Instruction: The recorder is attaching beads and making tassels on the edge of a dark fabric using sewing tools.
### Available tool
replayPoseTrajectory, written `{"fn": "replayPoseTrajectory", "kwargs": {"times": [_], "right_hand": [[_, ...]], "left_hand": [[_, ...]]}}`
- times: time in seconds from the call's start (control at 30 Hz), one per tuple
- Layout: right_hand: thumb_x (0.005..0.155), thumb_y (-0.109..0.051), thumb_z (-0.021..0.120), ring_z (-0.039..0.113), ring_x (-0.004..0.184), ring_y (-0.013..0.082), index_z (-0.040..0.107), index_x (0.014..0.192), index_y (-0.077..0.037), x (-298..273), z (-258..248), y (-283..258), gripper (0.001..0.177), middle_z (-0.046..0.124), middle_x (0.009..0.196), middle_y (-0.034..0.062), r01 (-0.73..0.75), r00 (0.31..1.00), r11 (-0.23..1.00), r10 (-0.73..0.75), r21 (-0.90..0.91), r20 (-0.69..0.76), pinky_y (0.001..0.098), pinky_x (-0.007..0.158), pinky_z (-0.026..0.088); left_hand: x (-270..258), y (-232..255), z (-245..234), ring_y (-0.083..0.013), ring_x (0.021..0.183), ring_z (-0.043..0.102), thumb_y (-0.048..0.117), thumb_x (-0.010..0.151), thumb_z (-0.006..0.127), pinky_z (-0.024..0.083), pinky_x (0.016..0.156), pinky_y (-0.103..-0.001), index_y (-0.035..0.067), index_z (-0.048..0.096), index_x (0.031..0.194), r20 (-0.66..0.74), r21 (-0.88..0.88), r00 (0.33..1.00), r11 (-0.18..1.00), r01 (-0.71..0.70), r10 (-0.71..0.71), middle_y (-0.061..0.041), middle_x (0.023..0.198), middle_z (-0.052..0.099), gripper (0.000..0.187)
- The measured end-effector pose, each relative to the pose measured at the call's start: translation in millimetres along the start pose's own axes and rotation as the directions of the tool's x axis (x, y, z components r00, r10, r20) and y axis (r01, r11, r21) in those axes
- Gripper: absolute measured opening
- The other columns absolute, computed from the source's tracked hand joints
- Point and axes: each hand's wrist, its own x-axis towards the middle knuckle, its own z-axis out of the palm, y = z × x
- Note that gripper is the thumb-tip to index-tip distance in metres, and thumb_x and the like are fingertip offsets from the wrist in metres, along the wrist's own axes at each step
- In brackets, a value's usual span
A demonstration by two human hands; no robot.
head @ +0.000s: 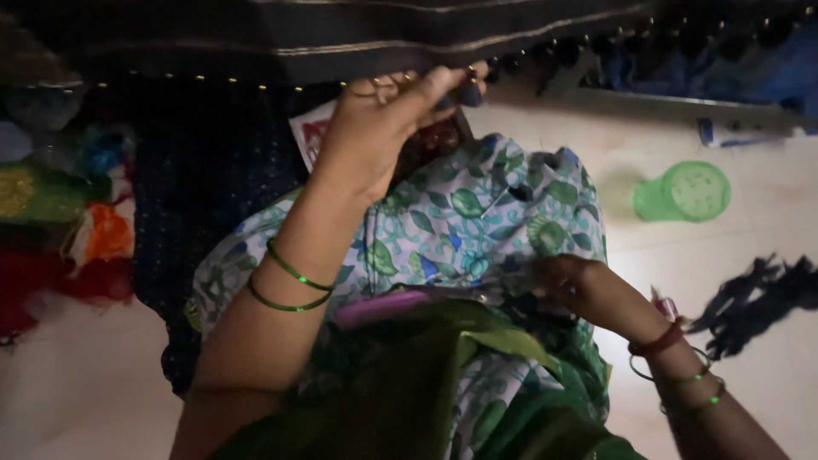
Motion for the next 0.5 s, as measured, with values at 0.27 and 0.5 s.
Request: {"fn": "replayPoseTrajectory", "kwargs": {"times": [0.27, 0.5], "right_hand": [[0.084, -0.015, 0.074, 0.075, 0.087, 0.0278, 0.072, 0.118, -0.012, -26, 18, 11, 0.034, 0.076, 0.105, 0.0108, 0.0, 0.956, 0.997, 0.023, 0.08, -0.293, 0.0369, 0.076, 0.059], [0.1, -0.019, 0.064, 0.07, 0.083, 0.0347, 0.077, 0.105, -0.015, -42, 44, 80, 0.014, 0.073, 0.097, 0.012, -0.439, 0.763, 0.894, 0.318, -0.089, -0.563, 0.0452, 0.072, 0.055]], "left_hand": [[-11, -3, -1, -0.0232, 0.116, 0.072, 0.006, 0.114, 0.062, 0.06, 0.106, -0.041, 0.003, 0.07, 0.126, 0.015, -0.031, 0.986, 0.986, -0.164, 0.165, -0.012, 0.123, 0.073, 0.014], [-58, -7, -13, -0.0309, 0.122, 0.072, 0.037, 0.113, 0.049, 0.059, 0.105, -0.041, 0.002, 0.05, 0.148, 0.003, 0.336, 0.996, 0.938, 0.086, -0.093, -0.023, 0.134, 0.068, 0.049]]}}
